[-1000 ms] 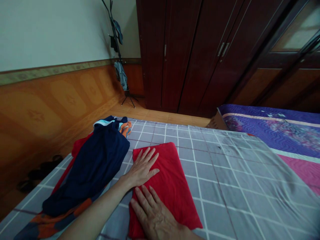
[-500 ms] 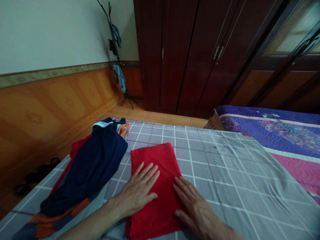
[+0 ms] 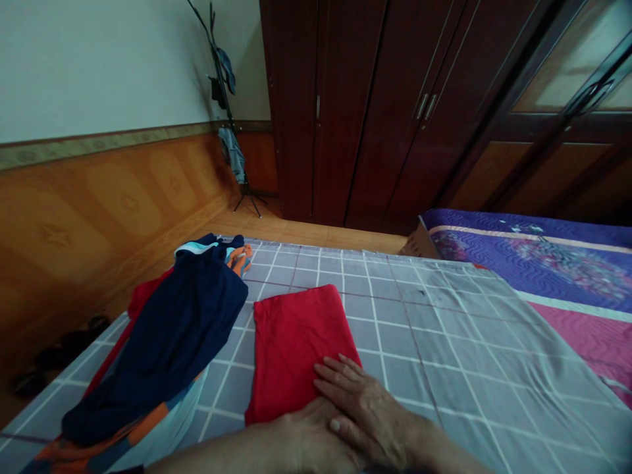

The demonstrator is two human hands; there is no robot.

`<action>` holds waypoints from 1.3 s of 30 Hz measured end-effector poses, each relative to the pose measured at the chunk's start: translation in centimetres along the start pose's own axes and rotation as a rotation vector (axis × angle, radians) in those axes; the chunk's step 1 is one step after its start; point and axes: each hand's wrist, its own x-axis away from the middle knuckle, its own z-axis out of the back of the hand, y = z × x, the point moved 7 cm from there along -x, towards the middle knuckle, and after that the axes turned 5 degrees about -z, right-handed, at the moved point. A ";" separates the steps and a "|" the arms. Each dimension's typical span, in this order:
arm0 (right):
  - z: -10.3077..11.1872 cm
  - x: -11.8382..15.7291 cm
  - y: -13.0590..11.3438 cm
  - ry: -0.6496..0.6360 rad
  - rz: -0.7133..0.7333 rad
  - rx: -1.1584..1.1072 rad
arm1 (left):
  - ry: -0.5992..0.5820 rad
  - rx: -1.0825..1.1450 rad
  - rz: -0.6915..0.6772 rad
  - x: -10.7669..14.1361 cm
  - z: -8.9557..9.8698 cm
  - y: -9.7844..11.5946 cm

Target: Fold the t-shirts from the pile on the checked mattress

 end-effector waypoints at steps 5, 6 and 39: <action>1.1 -3.6 4.2 0.072 0.029 0.187 | 0.128 -0.098 -0.186 0.2 1.3 0.9; 1.5 -4.6 5.4 0.104 0.021 0.242 | 0.131 -0.126 -0.188 0.3 1.4 0.8; 0.7 -8.8 4.7 0.301 0.006 0.380 | 0.105 -0.161 -0.188 -0.4 0.0 0.1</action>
